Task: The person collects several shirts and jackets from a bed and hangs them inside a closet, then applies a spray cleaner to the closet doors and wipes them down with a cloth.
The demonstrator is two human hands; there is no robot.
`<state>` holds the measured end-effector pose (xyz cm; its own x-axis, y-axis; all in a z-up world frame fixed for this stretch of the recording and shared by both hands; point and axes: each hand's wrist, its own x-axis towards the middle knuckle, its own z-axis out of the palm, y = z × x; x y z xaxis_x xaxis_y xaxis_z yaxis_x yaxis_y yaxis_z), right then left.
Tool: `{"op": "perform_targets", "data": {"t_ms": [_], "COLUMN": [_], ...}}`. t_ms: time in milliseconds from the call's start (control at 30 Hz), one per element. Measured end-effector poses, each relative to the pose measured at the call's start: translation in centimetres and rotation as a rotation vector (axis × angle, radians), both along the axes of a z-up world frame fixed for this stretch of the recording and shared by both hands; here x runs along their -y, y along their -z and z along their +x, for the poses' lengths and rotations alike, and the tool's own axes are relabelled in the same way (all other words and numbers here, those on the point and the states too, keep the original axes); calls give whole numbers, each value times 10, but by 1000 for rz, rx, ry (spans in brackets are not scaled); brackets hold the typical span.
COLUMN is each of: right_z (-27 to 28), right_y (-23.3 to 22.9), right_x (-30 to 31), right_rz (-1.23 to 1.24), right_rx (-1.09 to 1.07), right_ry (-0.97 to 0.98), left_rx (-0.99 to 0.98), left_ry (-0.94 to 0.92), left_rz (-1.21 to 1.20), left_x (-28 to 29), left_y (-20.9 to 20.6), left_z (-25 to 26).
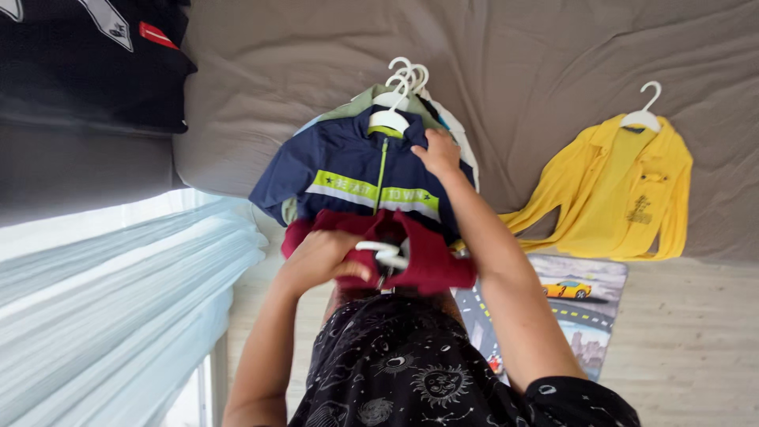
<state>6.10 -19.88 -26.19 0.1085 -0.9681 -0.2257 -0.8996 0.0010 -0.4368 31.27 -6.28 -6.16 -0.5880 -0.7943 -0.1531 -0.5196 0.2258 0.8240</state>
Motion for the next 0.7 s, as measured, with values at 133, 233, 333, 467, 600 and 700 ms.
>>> {"op": "perform_targets", "data": {"t_ms": [133, 233, 333, 467, 600, 700], "right_z": [-12, -24, -24, -11, -31, -42], "right_y": [-7, -18, -58, -114, -111, -68], "right_x": [-33, -84, -140, -168, -138, -86], "right_rz": [-78, -92, -68, 76, 417, 419], "right_rx": [314, 501, 463, 477, 806, 674], "right_ry": [-243, -348, -315, -219, -343, -6], "left_rx": [112, 181, 250, 201, 159, 102], "left_ry": [-95, -207, -102, 124, 65, -2], "left_rz": [-72, -344, -483, -244, -189, -154], "left_x": [27, 44, 44, 12, -34, -58], "left_y": [29, 30, 27, 42, 47, 34], "left_z": [8, 14, 12, 12, 16, 16]}}
